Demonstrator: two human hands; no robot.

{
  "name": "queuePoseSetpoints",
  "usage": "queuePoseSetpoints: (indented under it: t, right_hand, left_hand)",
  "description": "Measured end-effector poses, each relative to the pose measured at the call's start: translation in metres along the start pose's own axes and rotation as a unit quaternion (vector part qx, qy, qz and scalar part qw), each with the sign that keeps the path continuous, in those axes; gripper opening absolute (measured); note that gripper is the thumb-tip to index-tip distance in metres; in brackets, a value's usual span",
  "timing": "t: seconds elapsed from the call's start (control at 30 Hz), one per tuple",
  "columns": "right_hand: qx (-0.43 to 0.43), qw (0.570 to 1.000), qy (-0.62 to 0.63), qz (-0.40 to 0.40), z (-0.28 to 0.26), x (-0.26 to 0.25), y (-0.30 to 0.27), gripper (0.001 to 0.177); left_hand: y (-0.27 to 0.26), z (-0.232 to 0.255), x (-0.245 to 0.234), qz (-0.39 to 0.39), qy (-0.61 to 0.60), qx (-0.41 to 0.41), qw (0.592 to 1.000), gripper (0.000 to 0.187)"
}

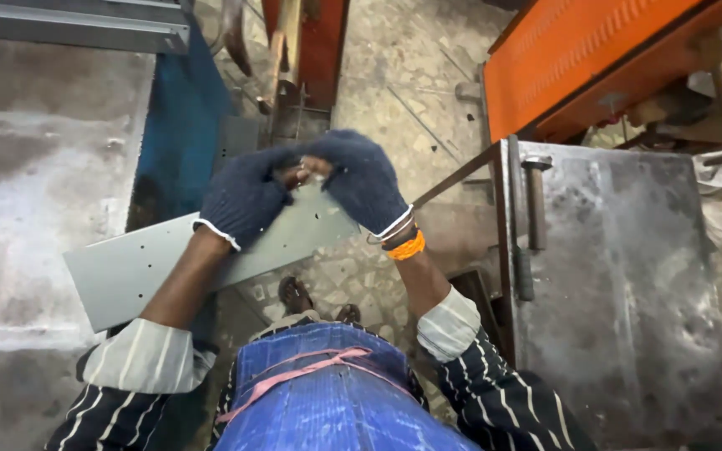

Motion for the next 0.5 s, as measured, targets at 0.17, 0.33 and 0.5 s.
queuePoseSetpoints:
  t: [0.17,0.33,0.5]
  right_hand:
    - [0.037,0.996,0.069,-0.042,0.067,-0.031,-0.055,0.03]
    - [0.197,0.953,0.096,-0.208,0.15,-0.039,-0.157,0.06]
    - [0.364,0.911,0.181,-0.077,0.181,-0.002,-0.225,0.042]
  left_hand:
    - [-0.003,0.031,0.016,-0.013,-0.069,-0.023,0.997,0.035]
    - [0.006,0.033,0.027,-0.039,-0.079,-0.03,0.996,0.043]
    - [0.039,0.033,0.033,-0.05,-0.098,0.019,0.994,0.046]
Point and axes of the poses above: each hand's wrist, its own y-axis towards the middle knuckle, its own x-axis out of the palm, z = x × y, the point moved 1 cm from there along y, towards the middle knuckle, and after that the axes turned 6 degrees about x, right-handed, at the moved point
